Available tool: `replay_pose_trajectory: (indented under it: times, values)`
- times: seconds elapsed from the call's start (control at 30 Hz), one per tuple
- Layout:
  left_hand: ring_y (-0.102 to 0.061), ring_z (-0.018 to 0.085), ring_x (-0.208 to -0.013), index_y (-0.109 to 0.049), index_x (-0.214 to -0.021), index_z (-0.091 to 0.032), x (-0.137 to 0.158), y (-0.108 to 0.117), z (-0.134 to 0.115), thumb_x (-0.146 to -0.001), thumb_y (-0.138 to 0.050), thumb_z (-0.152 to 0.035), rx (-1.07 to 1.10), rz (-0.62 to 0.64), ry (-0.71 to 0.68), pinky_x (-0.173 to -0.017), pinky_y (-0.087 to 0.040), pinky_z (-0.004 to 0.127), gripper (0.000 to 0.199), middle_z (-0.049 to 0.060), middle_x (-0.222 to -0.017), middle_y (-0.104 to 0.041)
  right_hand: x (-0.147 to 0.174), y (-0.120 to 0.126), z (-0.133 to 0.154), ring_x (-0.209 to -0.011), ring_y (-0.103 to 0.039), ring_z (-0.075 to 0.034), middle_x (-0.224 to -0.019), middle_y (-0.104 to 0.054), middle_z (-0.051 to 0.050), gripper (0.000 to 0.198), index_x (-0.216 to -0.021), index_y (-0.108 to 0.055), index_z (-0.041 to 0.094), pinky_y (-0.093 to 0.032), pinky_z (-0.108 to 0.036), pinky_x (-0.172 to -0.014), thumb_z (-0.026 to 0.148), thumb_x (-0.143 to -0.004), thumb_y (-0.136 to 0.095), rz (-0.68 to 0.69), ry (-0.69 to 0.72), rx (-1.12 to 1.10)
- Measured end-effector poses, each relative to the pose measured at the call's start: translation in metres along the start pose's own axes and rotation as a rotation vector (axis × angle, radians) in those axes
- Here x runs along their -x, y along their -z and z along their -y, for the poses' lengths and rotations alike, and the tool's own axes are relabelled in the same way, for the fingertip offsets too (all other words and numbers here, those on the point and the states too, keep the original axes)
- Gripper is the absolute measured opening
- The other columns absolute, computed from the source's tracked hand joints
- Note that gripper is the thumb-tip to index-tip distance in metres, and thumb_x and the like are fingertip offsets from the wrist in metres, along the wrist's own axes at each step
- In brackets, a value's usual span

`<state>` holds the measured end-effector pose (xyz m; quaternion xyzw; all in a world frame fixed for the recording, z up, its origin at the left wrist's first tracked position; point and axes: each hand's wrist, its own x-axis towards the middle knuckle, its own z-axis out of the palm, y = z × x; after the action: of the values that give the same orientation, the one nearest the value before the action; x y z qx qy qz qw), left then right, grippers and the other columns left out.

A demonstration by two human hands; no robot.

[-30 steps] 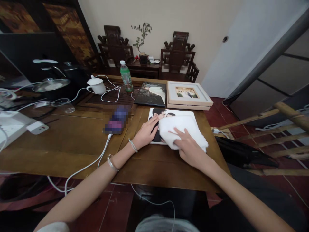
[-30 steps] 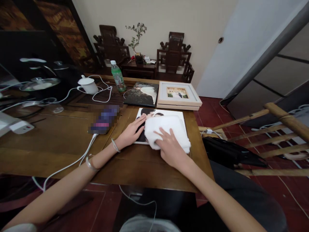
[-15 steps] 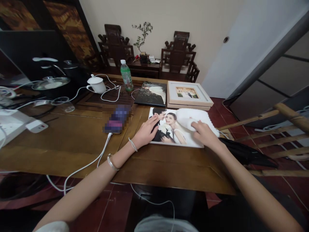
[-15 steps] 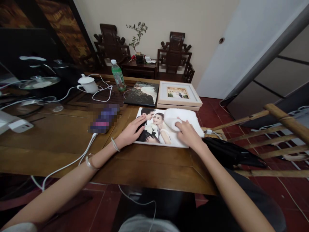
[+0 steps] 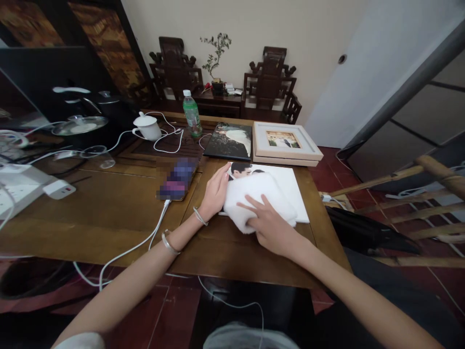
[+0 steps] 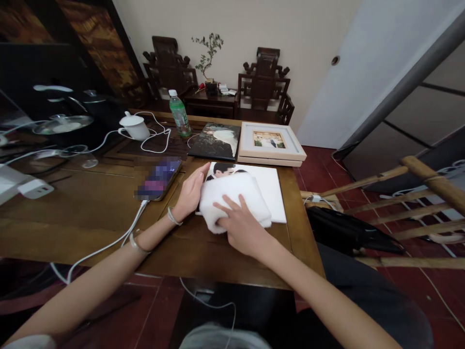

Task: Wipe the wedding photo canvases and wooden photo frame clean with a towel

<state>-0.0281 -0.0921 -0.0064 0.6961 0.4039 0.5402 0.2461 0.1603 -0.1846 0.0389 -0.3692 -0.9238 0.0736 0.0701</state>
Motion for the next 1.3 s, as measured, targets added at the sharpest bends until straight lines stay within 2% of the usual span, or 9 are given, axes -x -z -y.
replay_pose_trajectory:
  times: [0.23, 0.43, 0.6, 0.83, 0.93, 1.03, 1.1, 1.17, 1.3]
  values:
    - [-0.058, 0.026, -0.122, -0.049, -0.135, -0.021, 0.001, -0.001, -0.004, -0.101, -0.031, -0.047, 0.127, -0.09, 0.081, -0.098, -0.05, 0.041, 0.046, 0.012, -0.139, -0.053, 0.047, 0.001, 0.004, -0.144, -0.024, -0.031, -0.149, -0.042, -0.006, 0.035, -0.075, -0.066, 0.02, -0.026, -0.064, -0.113, -0.005, -0.062, -0.045, -0.081, -0.058, 0.014]
    - [-0.055, 0.028, -0.123, -0.036, -0.138, -0.027, 0.003, 0.004, -0.017, -0.102, -0.026, -0.047, 0.236, -0.164, -0.043, -0.079, -0.06, 0.034, 0.042, 0.012, -0.15, -0.037, 0.008, -0.01, 0.004, -0.14, -0.025, -0.044, -0.154, -0.033, -0.014, 0.013, -0.074, -0.067, 0.018, -0.028, -0.073, -0.105, 0.007, -0.074, -0.06, -0.208, -0.127, 0.204]
    - [-0.055, 0.028, -0.123, -0.032, -0.135, -0.032, 0.007, 0.008, -0.027, -0.101, -0.024, -0.049, 0.267, -0.203, -0.096, -0.077, -0.061, 0.035, 0.038, 0.01, -0.151, -0.033, -0.027, -0.016, 0.007, -0.139, -0.032, -0.038, -0.149, -0.043, -0.01, 0.016, -0.08, -0.066, 0.022, -0.031, -0.067, -0.106, 0.014, -0.088, -0.054, -0.34, -0.206, 0.29]
    - [-0.044, 0.029, -0.133, -0.032, -0.133, -0.033, 0.004, 0.002, -0.023, -0.098, -0.029, -0.056, 0.329, -0.227, -0.043, -0.082, -0.06, 0.037, 0.042, 0.009, -0.152, -0.03, -0.009, 0.007, -0.003, -0.135, -0.042, -0.032, -0.135, -0.059, -0.011, 0.029, -0.062, -0.056, 0.021, -0.041, -0.052, -0.106, 0.013, -0.088, -0.048, -0.495, -0.167, 0.229]
    - [-0.049, 0.029, -0.128, -0.046, -0.123, -0.027, 0.001, -0.001, -0.017, -0.093, -0.052, -0.047, 0.494, -0.151, 0.218, -0.084, -0.059, 0.037, 0.036, 0.01, -0.143, -0.042, 0.008, 0.026, -0.012, -0.11, -0.062, -0.031, -0.096, -0.073, -0.013, 0.028, -0.055, -0.05, 0.023, -0.054, -0.046, -0.089, 0.017, -0.082, -0.057, -0.727, -0.259, 0.217]
    - [-0.056, 0.03, -0.121, -0.056, -0.115, -0.018, 0.002, -0.004, -0.016, -0.086, -0.065, -0.03, 0.748, 0.148, 0.593, -0.093, -0.054, 0.042, 0.034, 0.014, -0.13, -0.056, 0.017, 0.038, -0.011, -0.075, -0.068, -0.028, -0.059, -0.064, -0.005, 0.028, -0.056, -0.052, 0.022, -0.057, -0.041, -0.072, 0.028, -0.07, -0.075, -1.145, -0.426, 0.175]
    - [-0.058, 0.03, -0.119, -0.058, -0.116, -0.014, 0.005, -0.006, -0.018, -0.085, -0.068, -0.025, 0.889, 0.325, 0.782, -0.098, -0.05, 0.044, 0.034, 0.017, -0.125, -0.06, 0.016, 0.043, -0.002, -0.074, -0.068, -0.026, -0.063, -0.065, -0.003, 0.023, -0.068, -0.061, 0.019, -0.057, -0.04, -0.073, 0.031, -0.065, -0.081, -1.386, -0.509, 0.022]
    - [-0.06, 0.03, -0.117, -0.061, -0.112, -0.013, 0.007, -0.008, -0.021, -0.086, -0.067, -0.027, 0.989, 0.417, 0.84, -0.098, -0.051, 0.044, 0.031, 0.017, -0.121, -0.063, 0.01, 0.046, 0.01, -0.083, -0.068, -0.025, -0.079, -0.069, -0.004, 0.029, -0.086, -0.067, 0.016, -0.057, -0.041, -0.08, 0.031, -0.066, -0.082, -1.541, -0.552, -0.252]
    - [-0.066, 0.027, -0.106, -0.063, -0.11, -0.013, 0.005, -0.005, -0.025, -0.088, -0.066, -0.029, 1.05, 0.317, 0.779, -0.093, -0.054, 0.041, 0.028, 0.014, -0.111, -0.07, -0.002, 0.049, 0.021, -0.096, -0.067, -0.023, -0.096, -0.071, -0.004, 0.045, -0.102, -0.065, 0.017, -0.054, -0.044, -0.09, 0.027, -0.062, -0.083, -1.669, -0.583, -0.861]
